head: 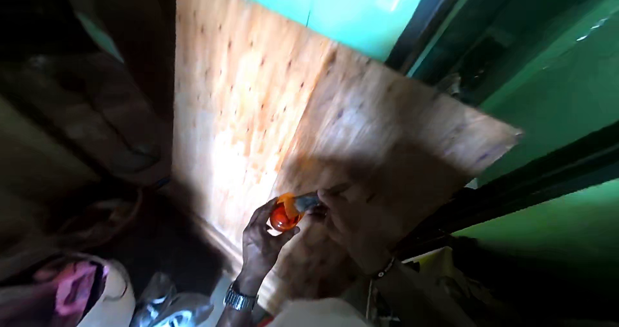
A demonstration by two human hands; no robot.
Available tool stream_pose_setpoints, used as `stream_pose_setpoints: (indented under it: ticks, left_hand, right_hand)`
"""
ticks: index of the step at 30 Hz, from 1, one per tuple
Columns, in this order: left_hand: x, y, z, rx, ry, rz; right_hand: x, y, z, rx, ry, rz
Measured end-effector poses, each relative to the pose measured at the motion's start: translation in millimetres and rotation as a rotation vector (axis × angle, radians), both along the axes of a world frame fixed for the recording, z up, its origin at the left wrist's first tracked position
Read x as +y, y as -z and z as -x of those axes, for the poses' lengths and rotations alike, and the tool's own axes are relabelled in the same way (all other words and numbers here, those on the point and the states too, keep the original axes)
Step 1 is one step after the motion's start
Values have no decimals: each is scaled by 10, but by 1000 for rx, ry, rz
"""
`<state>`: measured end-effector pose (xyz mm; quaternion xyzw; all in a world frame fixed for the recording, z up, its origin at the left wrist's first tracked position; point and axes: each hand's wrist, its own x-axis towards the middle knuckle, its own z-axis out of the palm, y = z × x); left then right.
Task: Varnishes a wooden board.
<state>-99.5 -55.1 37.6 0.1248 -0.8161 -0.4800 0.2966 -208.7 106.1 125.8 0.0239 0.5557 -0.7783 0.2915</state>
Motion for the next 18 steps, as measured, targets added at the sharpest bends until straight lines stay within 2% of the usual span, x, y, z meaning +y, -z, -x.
stream_pose_setpoints:
  ticks: [2,4,6,9,11,12,14,16,17,18]
  left_hand:
    - [3,-40,149,22,0,-36]
    - [-10,-35,224,21,-2,-48]
    - [-36,42,220,29,-3,-67]
    - [-74,262,43,1,-30,-107]
    - [-93,453,-182,-26,-72,-121]
    - [-107,547,-311,-62,-99,-120]
    - [-135,730,-577,-141,-157,-116]
    - [-135,875,-841,-244,-224,-105]
    - [-136,926,-969,-308,-243,-118]
    - [-135,967,-1090,-365,-253,-146]
  right_hand:
    - [16,-104,139,116,55,8]
    - [34,-306,334,433,133,-55]
    - [64,-599,611,785,190,-289]
    - [123,-903,1184,1191,177,-761]
    - [89,-1057,1457,1364,177,-873]
    - [119,-1176,1410,1447,145,-920]
    - [180,-1679,797,1494,37,-1120]
    - [-174,-2507,27,1267,-129,-1382]
    - [-365,-2760,-151,1190,-148,-1458]
    - [-432,-2843,-171,1166,-174,-1541]
